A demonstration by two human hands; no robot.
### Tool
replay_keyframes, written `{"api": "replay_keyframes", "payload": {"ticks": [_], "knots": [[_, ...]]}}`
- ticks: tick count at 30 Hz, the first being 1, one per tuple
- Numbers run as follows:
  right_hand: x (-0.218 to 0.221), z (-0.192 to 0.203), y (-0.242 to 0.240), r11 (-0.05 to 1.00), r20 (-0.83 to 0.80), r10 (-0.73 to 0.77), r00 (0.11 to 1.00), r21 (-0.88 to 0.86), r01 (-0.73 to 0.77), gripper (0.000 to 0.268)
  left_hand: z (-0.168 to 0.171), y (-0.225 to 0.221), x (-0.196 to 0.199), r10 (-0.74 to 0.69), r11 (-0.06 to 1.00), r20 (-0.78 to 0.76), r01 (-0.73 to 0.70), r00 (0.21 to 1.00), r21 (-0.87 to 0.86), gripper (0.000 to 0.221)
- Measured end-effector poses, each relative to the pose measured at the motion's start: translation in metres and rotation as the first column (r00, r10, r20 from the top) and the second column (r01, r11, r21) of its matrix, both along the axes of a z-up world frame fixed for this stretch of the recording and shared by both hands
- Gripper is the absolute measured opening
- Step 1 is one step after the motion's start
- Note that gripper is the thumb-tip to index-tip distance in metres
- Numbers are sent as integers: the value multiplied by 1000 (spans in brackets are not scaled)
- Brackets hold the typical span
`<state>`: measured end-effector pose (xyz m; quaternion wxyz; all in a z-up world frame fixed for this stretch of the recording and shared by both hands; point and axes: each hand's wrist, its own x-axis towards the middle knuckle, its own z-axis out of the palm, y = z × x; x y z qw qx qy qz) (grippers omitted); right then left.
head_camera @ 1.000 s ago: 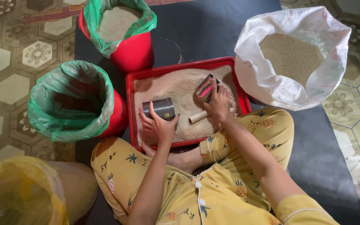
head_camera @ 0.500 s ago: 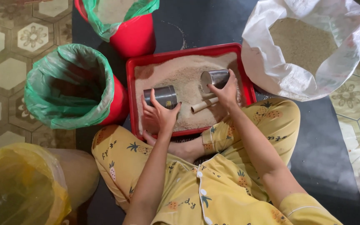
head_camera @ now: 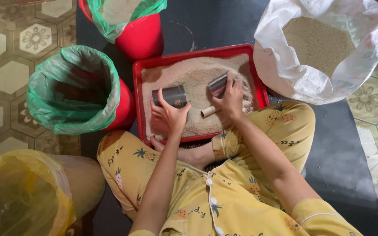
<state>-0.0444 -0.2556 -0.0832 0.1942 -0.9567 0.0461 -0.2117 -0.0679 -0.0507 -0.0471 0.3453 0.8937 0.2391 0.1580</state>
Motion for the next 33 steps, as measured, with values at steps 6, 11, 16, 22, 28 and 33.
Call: {"api": "replay_keyframes", "payload": {"ticks": [6, 11, 16, 22, 28, 33], "knots": [[-8, -7, 1, 977, -153, 42, 987, 215, -8, 116, -1, -41, 16, -98, 964, 23, 101, 995, -244, 114], [-4, -29, -14, 879, -229, -17, 973, 460, 124, 120, 8, -42, 23, -87, 940, -61, 62, 994, -336, 117], [-24, 7, 21, 660, -75, 13, 997, 750, 48, 125, 76, 4, 3, -151, 788, -405, -137, 902, -600, 105], [-2, 20, 38, 931, -14, 333, 943, -152, -331, 131, -30, 53, 36, -4, 849, -400, -208, 916, -486, 96], [16, -15, 40, 701, 144, 643, 753, -508, -501, 39, 78, 37, 2, 126, 729, 9, -86, 992, -679, 99], [6, -11, 33, 699, 183, 669, 720, -484, -526, 30, 44, 33, 19, 40, 822, 170, 64, 985, -566, 111]]}}
